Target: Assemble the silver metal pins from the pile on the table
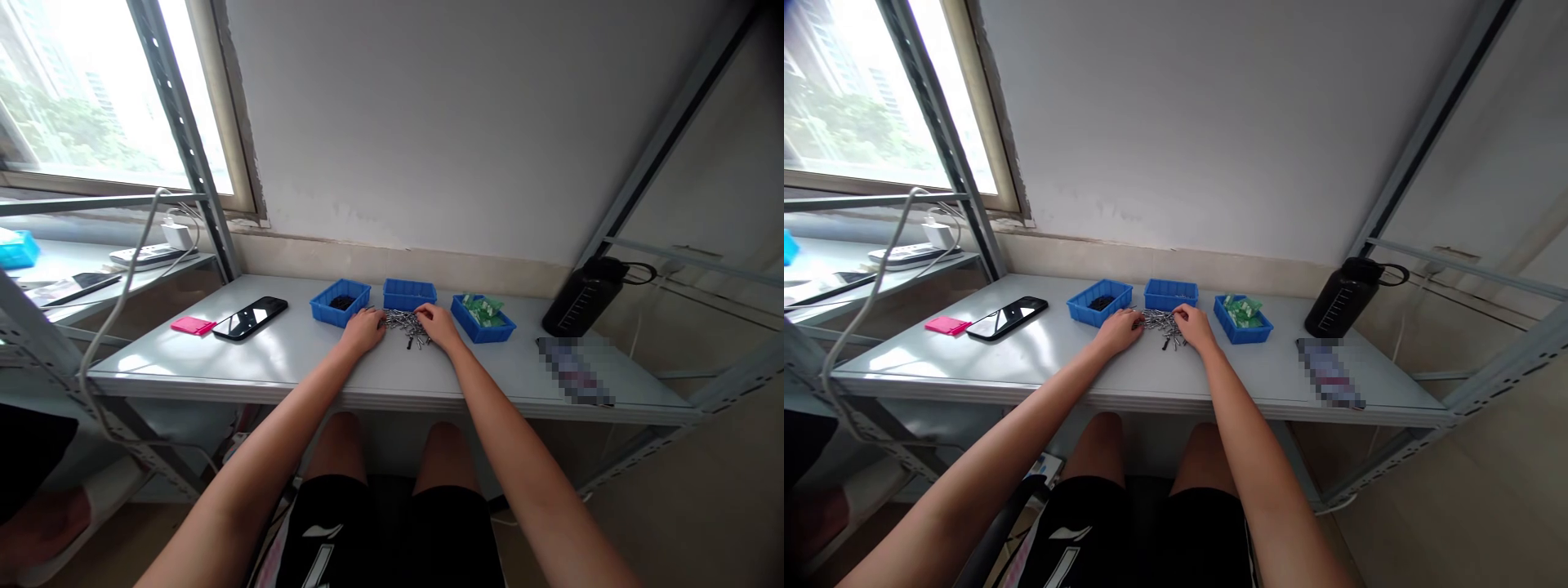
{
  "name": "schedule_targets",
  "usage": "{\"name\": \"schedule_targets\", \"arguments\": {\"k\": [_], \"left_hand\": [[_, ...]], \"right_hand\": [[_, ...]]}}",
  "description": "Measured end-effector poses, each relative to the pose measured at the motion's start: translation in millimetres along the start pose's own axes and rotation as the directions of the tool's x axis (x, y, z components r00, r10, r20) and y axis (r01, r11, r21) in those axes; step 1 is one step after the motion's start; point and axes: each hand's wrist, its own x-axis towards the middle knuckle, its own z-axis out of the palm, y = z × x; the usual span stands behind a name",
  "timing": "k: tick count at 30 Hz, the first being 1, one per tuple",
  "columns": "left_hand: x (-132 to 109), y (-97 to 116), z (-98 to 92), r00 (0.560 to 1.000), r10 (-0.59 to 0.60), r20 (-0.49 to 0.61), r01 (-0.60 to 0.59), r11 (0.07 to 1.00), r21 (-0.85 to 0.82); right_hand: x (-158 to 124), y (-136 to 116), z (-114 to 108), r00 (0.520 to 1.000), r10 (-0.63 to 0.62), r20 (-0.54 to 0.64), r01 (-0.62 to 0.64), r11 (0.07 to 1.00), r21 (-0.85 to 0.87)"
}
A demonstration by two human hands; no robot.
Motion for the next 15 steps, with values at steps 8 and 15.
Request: {"name": "schedule_targets", "arguments": {"k": [8,15], "left_hand": [[0.3,1.9,-2.5,1.0,0.026,0.016,-0.025,0.999,-0.036],[-0.2,0.7,-2.3,0.999,-0.017,0.027,0.018,0.999,-0.039]], "right_hand": [[-0.6,-0.3,-0.6,1.0,-0.003,0.012,0.003,1.0,0.002],[-0.3,-0.4,-0.1,1.0,-0.011,0.015,0.011,1.0,-0.001]]}}
